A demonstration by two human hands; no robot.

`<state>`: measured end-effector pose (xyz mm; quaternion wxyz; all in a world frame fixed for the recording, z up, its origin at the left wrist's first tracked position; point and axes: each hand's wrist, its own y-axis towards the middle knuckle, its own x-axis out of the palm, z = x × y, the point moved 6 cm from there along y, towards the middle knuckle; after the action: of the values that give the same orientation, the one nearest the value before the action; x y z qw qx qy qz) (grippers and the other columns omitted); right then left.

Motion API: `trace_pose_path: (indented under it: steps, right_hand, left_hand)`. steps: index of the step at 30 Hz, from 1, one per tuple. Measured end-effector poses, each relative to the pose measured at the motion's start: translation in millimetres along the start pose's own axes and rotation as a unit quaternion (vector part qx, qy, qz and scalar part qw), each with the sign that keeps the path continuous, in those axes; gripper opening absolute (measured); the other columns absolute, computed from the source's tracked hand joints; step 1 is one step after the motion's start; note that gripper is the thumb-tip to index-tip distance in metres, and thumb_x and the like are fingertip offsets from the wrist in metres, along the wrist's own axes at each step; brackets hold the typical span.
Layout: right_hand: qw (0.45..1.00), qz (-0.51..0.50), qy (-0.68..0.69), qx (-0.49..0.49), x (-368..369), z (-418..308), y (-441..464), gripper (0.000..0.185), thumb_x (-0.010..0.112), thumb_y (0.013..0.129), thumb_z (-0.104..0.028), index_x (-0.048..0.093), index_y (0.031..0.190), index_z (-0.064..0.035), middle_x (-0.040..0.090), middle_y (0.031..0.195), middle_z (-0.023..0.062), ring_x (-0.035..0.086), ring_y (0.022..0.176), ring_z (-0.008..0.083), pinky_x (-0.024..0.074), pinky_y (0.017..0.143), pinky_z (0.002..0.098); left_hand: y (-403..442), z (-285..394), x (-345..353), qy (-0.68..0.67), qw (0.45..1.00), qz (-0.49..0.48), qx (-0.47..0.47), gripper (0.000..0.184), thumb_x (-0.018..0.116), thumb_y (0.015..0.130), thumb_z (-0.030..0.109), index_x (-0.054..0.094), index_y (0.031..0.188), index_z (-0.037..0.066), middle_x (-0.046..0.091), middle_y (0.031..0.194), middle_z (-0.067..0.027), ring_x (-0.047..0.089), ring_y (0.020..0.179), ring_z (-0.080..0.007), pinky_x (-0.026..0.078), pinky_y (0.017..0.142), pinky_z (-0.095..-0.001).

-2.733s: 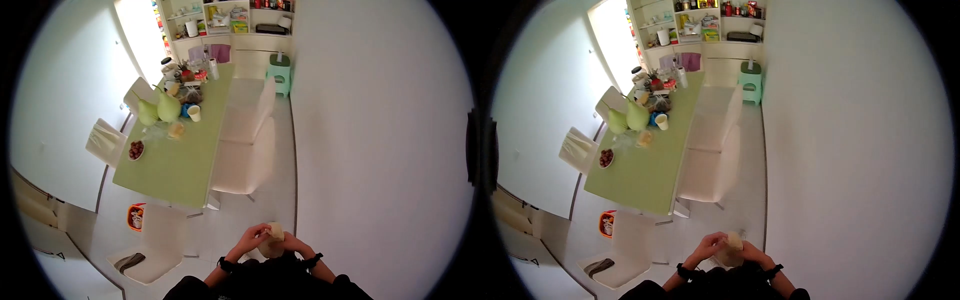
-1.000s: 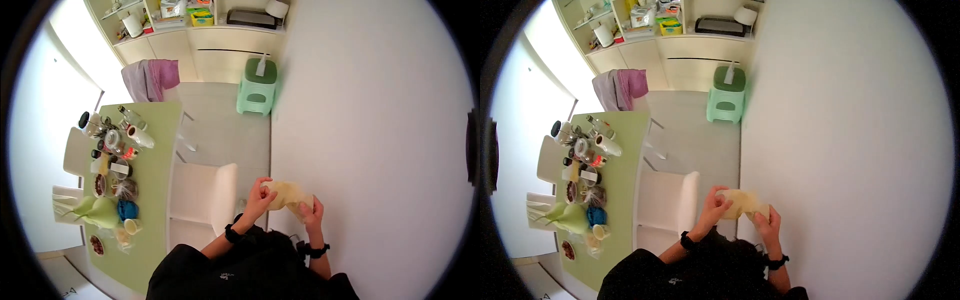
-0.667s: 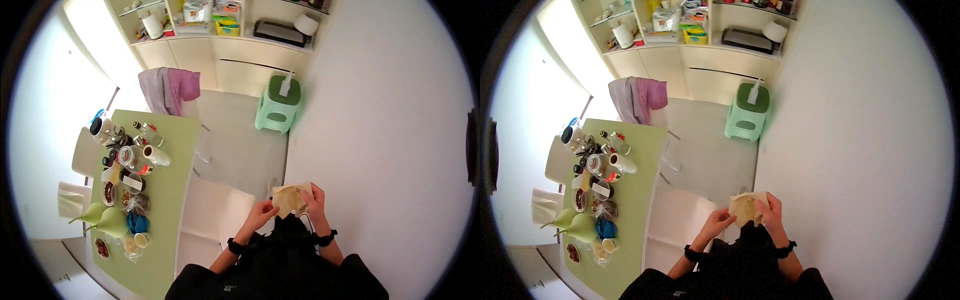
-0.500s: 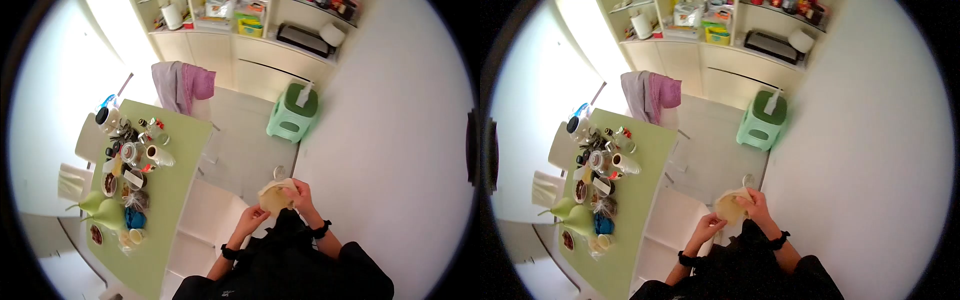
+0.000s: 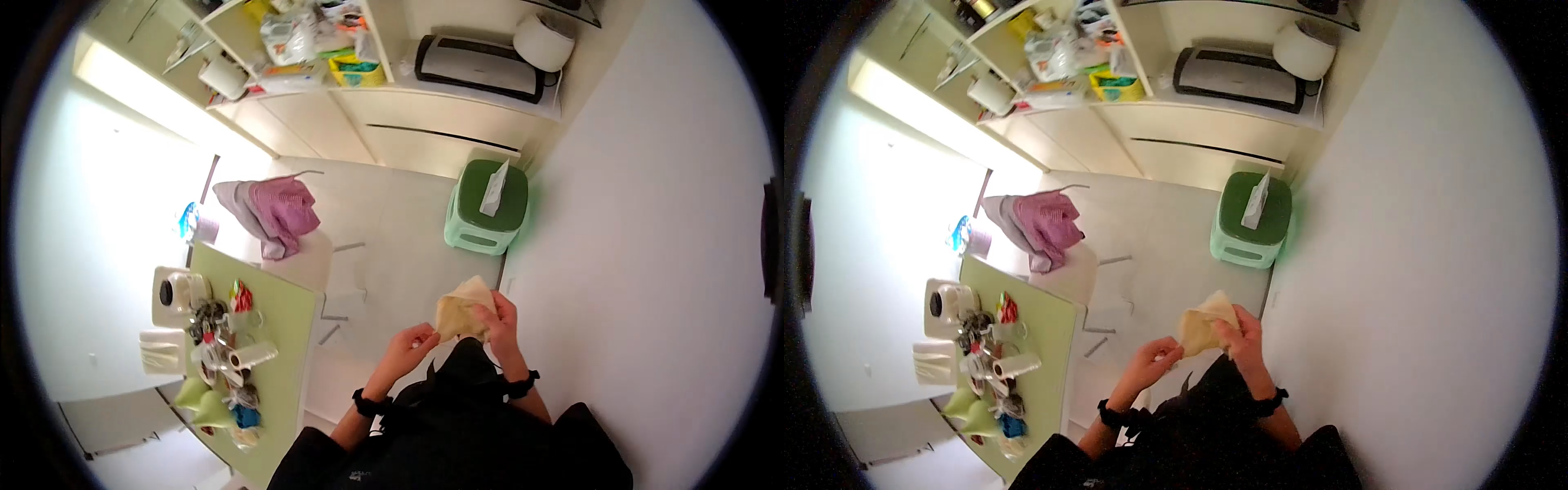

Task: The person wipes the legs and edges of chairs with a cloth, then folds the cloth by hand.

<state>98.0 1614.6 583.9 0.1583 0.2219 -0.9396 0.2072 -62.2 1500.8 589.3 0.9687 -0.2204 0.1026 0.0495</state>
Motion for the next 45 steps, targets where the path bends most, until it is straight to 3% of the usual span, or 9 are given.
trace_pose_path:
  steps: [10, 13, 17, 24, 28, 32, 35, 40, 45]
  right_hand:
    - [0.994, 0.069, 0.067, -0.053, -23.1, -57.7, 105.5, 0.033, 0.056, 0.090, -0.009, 0.052, 0.121, 0.0024, 0.065, 0.106, 0.0100, 0.063, 0.093, 0.0167, 0.0515, 0.083, 0.0296]
    - [0.999, 0.032, 0.028, -0.025, 0.2, -60.6, 133.4, 0.037, 0.057, 0.091, -0.006, 0.050, 0.126, 0.0012, 0.064, 0.108, 0.0083, 0.062, 0.093, 0.0161, 0.0497, 0.085, 0.0286]
    - [0.997, -0.013, -0.065, -0.030, 32.4, -61.7, 170.7, 0.027, 0.062, 0.090, -0.007, 0.057, 0.116, 0.0003, 0.063, 0.105, 0.0063, 0.060, 0.091, 0.0127, 0.0482, 0.082, 0.0266]
    - [0.992, -0.008, -0.067, -0.111, 127.7, -67.5, 245.5, 0.013, 0.063, 0.089, -0.005, 0.063, 0.101, -0.0016, 0.058, 0.099, 0.0016, 0.055, 0.087, 0.0099, 0.0451, 0.077, 0.0241]
    - [0.923, 0.020, -0.224, -0.311, 202.6, -95.3, 292.2, 0.011, 0.065, 0.087, -0.004, 0.063, 0.097, -0.0007, 0.056, 0.101, 0.0046, 0.053, 0.090, 0.0156, 0.0438, 0.081, 0.0283]
    - [0.895, -0.036, -0.322, -0.305, 273.1, -117.5, 330.6, 0.011, 0.064, 0.088, -0.006, 0.061, 0.096, 0.0001, 0.054, 0.094, 0.0036, 0.052, 0.086, 0.0148, 0.0435, 0.081, 0.0275]
    - [0.966, -0.073, -0.191, -0.159, 299.8, -99.3, 357.5, 0.011, 0.062, 0.091, -0.007, 0.059, 0.098, -0.0003, 0.055, 0.086, 0.0000, 0.052, 0.080, 0.0105, 0.0436, 0.077, 0.0245]
    - [0.974, -0.119, -0.162, -0.101, 330.4, -83.1, 392.9, 0.013, 0.059, 0.094, -0.009, 0.059, 0.104, -0.0006, 0.060, 0.089, -0.0014, 0.055, 0.084, 0.0070, 0.0449, 0.075, 0.0224]
    - [0.963, -0.196, -0.177, -0.051, 355.7, -98.7, 433.8, 0.012, 0.058, 0.092, -0.005, 0.063, 0.102, -0.0011, 0.062, 0.090, -0.0001, 0.056, 0.083, 0.0061, 0.0453, 0.074, 0.0218]
  left_hand:
    - [110.9, 60.1, -65.5, -0.119, 0.992, 0.035, 0.023, 0.017, 0.058, 0.095, 0.014, 0.061, 0.085, 0.000, 0.054, 0.068, 0.0015, 0.050, 0.064, -0.0074, 0.042, 0.062, -0.0233]
    - [120.5, 32.5, -107.9, -0.262, 0.960, 0.088, 0.044, 0.014, 0.059, 0.093, 0.010, 0.060, 0.083, 0.000, 0.056, 0.077, -0.0007, 0.052, 0.071, -0.0096, 0.043, 0.068, -0.0241]
    - [147.2, 27.9, -168.4, -0.214, 0.950, 0.159, 0.164, 0.010, 0.059, 0.090, 0.006, 0.059, 0.083, 0.000, 0.057, 0.098, -0.0067, 0.052, 0.088, -0.0113, 0.042, 0.077, -0.0255]
    - [189.0, 79.8, -306.1, -0.143, 0.952, 0.170, 0.211, 0.012, 0.058, 0.092, 0.008, 0.056, 0.084, -0.002, 0.058, 0.081, -0.0039, 0.054, 0.080, -0.0126, 0.043, 0.075, -0.0259]
    - [189.8, 97.1, -378.5, -0.201, 0.928, 0.178, 0.259, 0.015, 0.054, 0.095, 0.009, 0.050, 0.083, 0.000, 0.048, 0.072, -0.0003, 0.049, 0.072, -0.0075, 0.041, 0.067, -0.0231]
    - [194.6, 64.4, -416.3, -0.264, 0.912, 0.216, 0.229, 0.013, 0.052, 0.097, 0.009, 0.050, 0.086, 0.003, 0.046, 0.072, 0.0030, 0.045, 0.068, -0.0043, 0.038, 0.062, -0.0202]
    - [201.3, 44.3, -433.7, -0.279, 0.911, 0.242, 0.182, 0.013, 0.051, 0.098, 0.010, 0.050, 0.086, 0.004, 0.047, 0.074, 0.0043, 0.045, 0.068, -0.0033, 0.037, 0.061, -0.0195]
    - [230.0, 32.0, -453.0, -0.250, 0.923, 0.244, 0.162, 0.008, 0.055, 0.096, 0.011, 0.055, 0.094, 0.003, 0.050, 0.075, 0.0044, 0.048, 0.071, -0.0033, 0.040, 0.064, -0.0190]
    - [279.1, 65.1, -471.7, -0.200, 0.969, 0.119, 0.088, 0.035, 0.069, 0.086, 0.011, 0.055, 0.118, 0.006, 0.049, 0.074, 0.0049, 0.049, 0.069, -0.0034, 0.042, 0.064, -0.0202]
